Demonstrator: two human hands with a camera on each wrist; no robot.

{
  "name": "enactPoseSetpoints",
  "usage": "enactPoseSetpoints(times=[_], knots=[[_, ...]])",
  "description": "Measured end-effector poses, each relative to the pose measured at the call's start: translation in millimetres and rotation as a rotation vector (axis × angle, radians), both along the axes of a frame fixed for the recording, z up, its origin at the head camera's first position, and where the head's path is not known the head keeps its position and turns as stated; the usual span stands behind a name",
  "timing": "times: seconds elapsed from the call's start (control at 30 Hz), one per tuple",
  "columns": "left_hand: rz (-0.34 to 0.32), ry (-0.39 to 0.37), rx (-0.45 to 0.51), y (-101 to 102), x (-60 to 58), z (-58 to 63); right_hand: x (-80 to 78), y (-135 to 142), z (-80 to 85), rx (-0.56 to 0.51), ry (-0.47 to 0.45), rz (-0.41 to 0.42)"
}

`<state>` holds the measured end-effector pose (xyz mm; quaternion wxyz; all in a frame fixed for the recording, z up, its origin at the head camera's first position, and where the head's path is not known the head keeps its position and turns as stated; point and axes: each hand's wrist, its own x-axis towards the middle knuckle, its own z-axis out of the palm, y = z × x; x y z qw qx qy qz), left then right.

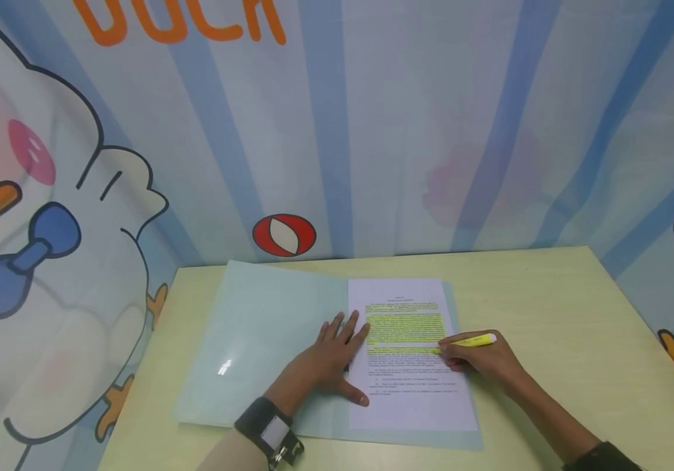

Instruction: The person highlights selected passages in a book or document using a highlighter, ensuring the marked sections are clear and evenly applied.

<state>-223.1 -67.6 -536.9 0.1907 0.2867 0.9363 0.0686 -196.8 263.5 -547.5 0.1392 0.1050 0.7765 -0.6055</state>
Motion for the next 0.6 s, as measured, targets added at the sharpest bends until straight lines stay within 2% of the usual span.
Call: enactPoseSetpoints(times=[0.4, 0.6], knots=[[0.0, -0.001, -0.009, 1.3, -0.6, -0.2, 0.4, 6.7, 0.2, -0.008, -0.007, 0.018], [-0.001, 0.005, -0.015, 0.9, -0.9, -4.0, 0.0, 9.6, 0.5, -0.014, -0.016, 0.012]])
